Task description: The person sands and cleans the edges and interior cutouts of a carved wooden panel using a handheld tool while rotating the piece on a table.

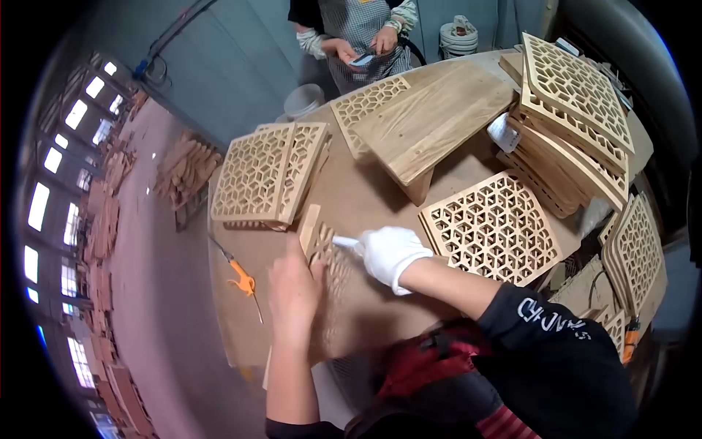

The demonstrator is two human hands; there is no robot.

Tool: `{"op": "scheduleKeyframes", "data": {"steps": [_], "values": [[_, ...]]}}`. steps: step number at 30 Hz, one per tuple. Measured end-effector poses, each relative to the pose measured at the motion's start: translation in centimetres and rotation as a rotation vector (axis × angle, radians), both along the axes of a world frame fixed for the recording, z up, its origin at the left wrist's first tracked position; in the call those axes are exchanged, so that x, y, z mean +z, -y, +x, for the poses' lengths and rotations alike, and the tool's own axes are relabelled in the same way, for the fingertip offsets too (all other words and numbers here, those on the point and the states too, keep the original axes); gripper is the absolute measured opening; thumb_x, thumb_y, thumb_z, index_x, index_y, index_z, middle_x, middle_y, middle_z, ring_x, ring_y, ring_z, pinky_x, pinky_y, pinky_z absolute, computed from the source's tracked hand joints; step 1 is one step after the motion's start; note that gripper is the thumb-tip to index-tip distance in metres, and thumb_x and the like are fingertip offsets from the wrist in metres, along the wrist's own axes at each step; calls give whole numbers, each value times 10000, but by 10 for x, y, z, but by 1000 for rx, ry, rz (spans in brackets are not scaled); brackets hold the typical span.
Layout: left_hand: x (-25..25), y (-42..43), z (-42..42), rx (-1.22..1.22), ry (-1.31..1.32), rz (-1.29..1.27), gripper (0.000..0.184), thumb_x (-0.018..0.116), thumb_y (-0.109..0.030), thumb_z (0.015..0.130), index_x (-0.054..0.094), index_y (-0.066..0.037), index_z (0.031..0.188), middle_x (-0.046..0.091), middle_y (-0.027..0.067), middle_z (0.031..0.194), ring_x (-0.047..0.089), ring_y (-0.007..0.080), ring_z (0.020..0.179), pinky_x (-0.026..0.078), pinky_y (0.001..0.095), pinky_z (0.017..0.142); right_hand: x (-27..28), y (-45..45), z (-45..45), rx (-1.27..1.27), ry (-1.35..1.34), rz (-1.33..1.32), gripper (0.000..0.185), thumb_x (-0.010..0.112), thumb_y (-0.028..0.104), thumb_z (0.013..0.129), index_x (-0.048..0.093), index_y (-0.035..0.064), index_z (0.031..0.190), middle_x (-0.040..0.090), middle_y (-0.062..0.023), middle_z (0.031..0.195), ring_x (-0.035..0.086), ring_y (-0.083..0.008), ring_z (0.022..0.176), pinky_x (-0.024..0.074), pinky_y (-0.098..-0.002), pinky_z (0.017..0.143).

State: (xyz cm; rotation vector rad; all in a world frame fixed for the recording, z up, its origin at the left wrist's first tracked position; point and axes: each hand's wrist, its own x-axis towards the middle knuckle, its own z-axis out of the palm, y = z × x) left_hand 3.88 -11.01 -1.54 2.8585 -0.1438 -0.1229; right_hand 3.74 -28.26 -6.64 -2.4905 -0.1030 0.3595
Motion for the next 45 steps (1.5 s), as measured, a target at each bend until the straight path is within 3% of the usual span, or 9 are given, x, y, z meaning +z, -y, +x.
{"op": "scheduleKeyframes", "data": {"steps": [7,10,23,25,27,31,35,40,45], "values": [[-7,-7,6,-84,87,14,387,732,-100,830,542,26,1143,671,286,861,640,490,844,498,562,754,-31,-34,30,34,59,27,283,521,190,923,750,27,957,717,-228,953,707,-398,894,565,-482,775],[-3,-5,3,-61,58,-22,383,730,-100,833,540,35,1137,667,294,873,636,489,860,495,564,759,-34,-10,5,44,18,66,317,503,248,978,739,39,1016,710,-236,999,697,-402,916,556,-482,783],[-11,-8,6,-59,116,23,377,753,-117,822,562,26,1115,662,271,849,627,488,843,489,554,770,-30,-14,2,10,19,100,299,522,240,954,747,56,1025,729,-200,934,714,-377,887,563,-455,826],[-9,-7,5,-50,87,2,399,753,-121,823,558,27,1137,661,271,851,626,488,843,487,556,773,-7,-17,14,-40,-28,26,300,526,245,953,751,52,1001,729,-198,922,714,-377,872,567,-457,804],[-6,-5,9,-56,79,-13,414,752,-125,823,556,31,1153,662,273,855,626,488,842,485,559,775,-27,-33,29,51,159,-51,309,555,270,938,750,32,917,729,-197,908,715,-380,852,575,-462,737],[-5,-5,7,-37,63,-15,397,752,-129,824,563,46,1127,669,282,857,630,491,827,484,566,762,-20,-27,8,-21,76,80,314,523,256,962,750,38,952,728,-202,947,715,-371,879,571,-459,773],[-7,-3,5,-54,89,15,346,749,-119,828,560,48,1065,667,285,850,626,496,830,480,562,749,-6,-8,7,65,-21,-27,345,484,267,998,746,44,976,724,-206,950,709,-376,885,564,-460,770],[-3,-5,5,-61,91,2,338,748,-117,831,554,50,1050,664,283,850,629,488,837,486,547,737,-29,-36,27,59,185,-43,247,527,155,932,746,42,906,731,-181,882,716,-356,827,571,-446,734],[1,-1,7,-1,29,-29,343,759,-117,821,548,41,1041,660,278,850,622,484,828,485,535,733,-12,-9,6,20,-9,16,276,529,203,945,759,53,941,732,-179,881,718,-358,822,570,-447,729]]}}
